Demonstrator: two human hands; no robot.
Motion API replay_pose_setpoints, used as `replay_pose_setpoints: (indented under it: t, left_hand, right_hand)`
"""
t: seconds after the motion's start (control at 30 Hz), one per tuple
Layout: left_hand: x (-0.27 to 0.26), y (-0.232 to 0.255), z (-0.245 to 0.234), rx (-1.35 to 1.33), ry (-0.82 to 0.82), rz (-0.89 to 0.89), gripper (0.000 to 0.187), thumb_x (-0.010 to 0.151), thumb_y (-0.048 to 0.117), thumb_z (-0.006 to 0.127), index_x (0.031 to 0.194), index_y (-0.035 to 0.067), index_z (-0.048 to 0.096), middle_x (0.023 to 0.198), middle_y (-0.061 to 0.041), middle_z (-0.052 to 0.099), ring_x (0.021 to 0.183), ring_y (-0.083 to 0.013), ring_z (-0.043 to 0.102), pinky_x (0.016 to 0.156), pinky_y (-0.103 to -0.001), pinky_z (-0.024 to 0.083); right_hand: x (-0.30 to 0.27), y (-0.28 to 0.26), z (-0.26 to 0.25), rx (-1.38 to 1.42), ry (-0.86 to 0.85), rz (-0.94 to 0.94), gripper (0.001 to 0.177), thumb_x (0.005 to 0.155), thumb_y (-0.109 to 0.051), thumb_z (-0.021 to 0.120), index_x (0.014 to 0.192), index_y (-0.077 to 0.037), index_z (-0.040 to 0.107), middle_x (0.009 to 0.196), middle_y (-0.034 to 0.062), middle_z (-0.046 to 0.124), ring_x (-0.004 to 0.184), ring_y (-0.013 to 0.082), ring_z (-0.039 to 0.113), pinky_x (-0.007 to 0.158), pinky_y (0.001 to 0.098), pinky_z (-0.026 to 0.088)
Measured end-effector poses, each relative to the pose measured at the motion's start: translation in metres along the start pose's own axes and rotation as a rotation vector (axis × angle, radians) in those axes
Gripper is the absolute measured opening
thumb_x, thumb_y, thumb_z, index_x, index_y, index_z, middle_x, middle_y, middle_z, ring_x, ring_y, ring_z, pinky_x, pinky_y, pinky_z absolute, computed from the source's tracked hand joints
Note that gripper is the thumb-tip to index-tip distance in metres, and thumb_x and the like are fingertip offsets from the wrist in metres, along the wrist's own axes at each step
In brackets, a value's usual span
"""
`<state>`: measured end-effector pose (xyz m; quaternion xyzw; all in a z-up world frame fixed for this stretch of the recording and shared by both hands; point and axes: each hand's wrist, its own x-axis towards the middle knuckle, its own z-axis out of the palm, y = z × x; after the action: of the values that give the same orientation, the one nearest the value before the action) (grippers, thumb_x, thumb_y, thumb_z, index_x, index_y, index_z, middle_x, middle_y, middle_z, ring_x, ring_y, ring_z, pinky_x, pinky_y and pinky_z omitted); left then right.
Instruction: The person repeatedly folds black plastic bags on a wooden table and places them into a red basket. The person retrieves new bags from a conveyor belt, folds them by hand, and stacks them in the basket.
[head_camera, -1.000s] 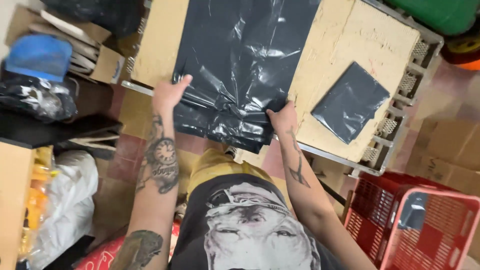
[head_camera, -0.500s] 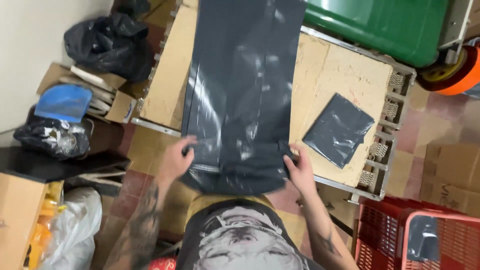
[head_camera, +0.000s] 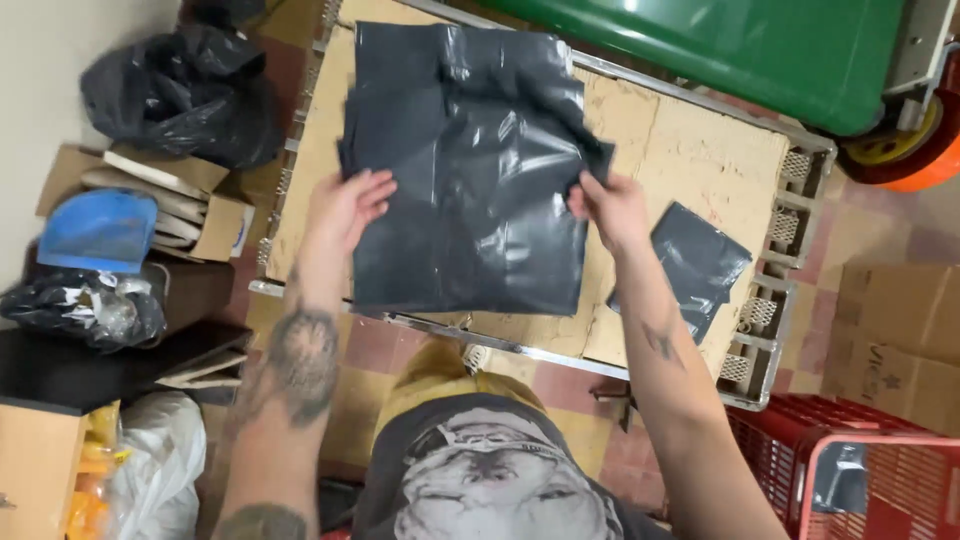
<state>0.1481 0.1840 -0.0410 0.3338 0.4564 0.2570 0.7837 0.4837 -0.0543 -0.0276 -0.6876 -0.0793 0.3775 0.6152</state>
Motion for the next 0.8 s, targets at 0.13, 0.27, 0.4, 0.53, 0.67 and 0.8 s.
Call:
replay_pose_setpoints:
  t: [0.13, 0.27, 0.4, 0.53, 0.67, 0.8]
  left_hand:
    - [0.147, -0.048, -0.025, 0.826, 0.137, 0.03, 0.045, 0.098, 0.042, 0.062, 0.12, 0.003, 0.054, 0.109, -0.021, 0.07, 0.103, -0.0342, 0.073, 0.066, -0.038, 0.063]
    - [0.128, -0.001, 0.04, 1.649, 0.415, 0.152, 0.061, 0.078, 0.053, 0.083, 0.113, 0.006, 0.062, 0.095, -0.016, 0.074, 0.092, -0.0357, 0.074, 0.067, -0.053, 0.062]
    - [0.131, 0.017, 0.08, 1.521, 0.56, -0.003, 0.094, 0.073, 0.036, 0.095, 0.141, -0.001, 0.041, 0.13, -0.024, 0.057, 0.124, -0.0389, 0.059, 0.09, -0.051, 0.063]
    - [0.149, 0.016, 0.068, 1.07, 0.397, -0.138, 0.067, 0.064, 0.039, 0.096, 0.116, 0.006, 0.068, 0.106, -0.018, 0.074, 0.105, -0.0373, 0.072, 0.081, -0.049, 0.06]
    - [0.141, 0.056, 0.053, 0.834, 0.092, -0.256, 0.079, 0.066, 0.031, 0.094, 0.125, -0.011, 0.062, 0.124, -0.034, 0.065, 0.12, -0.0483, 0.062, 0.091, -0.06, 0.055]
    - [0.198, 0.072, 0.048, 0.979, 0.087, -0.062, 0.064, 0.062, 0.028, 0.093, 0.117, 0.004, 0.07, 0.112, -0.018, 0.073, 0.113, -0.0358, 0.069, 0.09, -0.049, 0.057]
  right_hand:
    - [0.127, 0.051, 0.007, -0.563, 0.113, -0.076, 0.022, 0.092, -0.031, 0.074, 0.096, -0.009, 0.073, 0.068, 0.0078, 0.07, 0.061, 0.0202, 0.072, 0.052, 0.0332, 0.059]
    - [0.129, 0.023, 0.045, -1.078, 0.282, -0.001, 0.087, 0.078, -0.059, 0.088, 0.14, -0.004, 0.06, 0.125, 0.025, 0.067, 0.121, 0.0428, 0.063, 0.105, 0.0574, 0.05]
    - [0.14, 0.026, 0.072, -1.078, 0.345, 0.056, 0.071, 0.069, -0.036, 0.097, 0.126, -0.01, 0.064, 0.115, 0.011, 0.072, 0.115, 0.0328, 0.068, 0.101, 0.0557, 0.051]
    - [0.156, 0.036, 0.043, -0.744, 0.309, 0.06, 0.045, 0.06, -0.026, 0.093, 0.1, -0.015, 0.079, 0.088, 0.0073, 0.077, 0.096, 0.0281, 0.075, 0.085, 0.041, 0.059]
    - [0.176, 0.019, 0.041, -0.566, 0.078, 0.131, 0.058, 0.062, -0.018, 0.092, 0.117, -0.008, 0.074, 0.106, 0.0206, 0.075, 0.109, 0.0395, 0.07, 0.091, 0.0508, 0.056]
    - [0.207, -0.028, 0.05, -0.511, 0.035, 0.07, 0.053, 0.064, -0.011, 0.09, 0.113, -0.003, 0.074, 0.104, 0.0202, 0.075, 0.104, 0.0375, 0.073, 0.087, 0.0502, 0.058]
